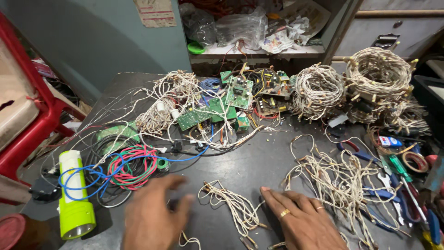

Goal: The person untangles a bundle of white wires and uses pliers to strip insulation from the wire ends. They then twist the exposed strands together by hand.

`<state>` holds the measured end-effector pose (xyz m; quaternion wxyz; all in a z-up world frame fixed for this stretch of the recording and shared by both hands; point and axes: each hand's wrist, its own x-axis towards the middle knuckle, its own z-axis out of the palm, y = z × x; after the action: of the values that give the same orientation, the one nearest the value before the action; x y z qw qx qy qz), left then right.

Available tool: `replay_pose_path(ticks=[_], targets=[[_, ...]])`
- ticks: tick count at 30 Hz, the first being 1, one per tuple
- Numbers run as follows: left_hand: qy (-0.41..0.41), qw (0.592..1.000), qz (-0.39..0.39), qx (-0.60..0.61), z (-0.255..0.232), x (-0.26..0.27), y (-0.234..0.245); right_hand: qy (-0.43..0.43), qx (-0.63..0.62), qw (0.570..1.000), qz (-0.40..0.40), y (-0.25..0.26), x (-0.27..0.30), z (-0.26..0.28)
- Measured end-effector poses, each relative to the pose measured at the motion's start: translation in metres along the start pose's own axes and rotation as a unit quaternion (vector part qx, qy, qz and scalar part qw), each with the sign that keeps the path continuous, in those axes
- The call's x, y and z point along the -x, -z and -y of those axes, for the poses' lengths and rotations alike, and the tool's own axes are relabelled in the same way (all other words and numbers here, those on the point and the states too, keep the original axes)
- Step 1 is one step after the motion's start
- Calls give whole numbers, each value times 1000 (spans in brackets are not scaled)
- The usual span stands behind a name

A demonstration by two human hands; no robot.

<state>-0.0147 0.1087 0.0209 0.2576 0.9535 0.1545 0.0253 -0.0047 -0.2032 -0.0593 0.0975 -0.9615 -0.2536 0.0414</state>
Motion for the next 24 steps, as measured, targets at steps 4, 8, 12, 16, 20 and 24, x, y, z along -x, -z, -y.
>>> replay_pose_path(ticks=[4,8,12,16,20,24], targets=[[-160,976,104,105,-35,16,-37,-81,21,996,-15,10,0,3],[-184,976,114,28,-57,23,-57,-146,15,988,-51,12,0,-4],[-102,984,131,63,-65,25,-70,-135,-235,936,-223,26,-2,-8],[-33,918,171,355,-79,31,-99,-97,-522,823,-201,38,2,-9],[0,794,211,570,-86,23,-123,-133,-563,798,-167,39,10,-23],[51,770,125,624,-62,-2,-109,-141,-459,841,-251,53,11,-40]])
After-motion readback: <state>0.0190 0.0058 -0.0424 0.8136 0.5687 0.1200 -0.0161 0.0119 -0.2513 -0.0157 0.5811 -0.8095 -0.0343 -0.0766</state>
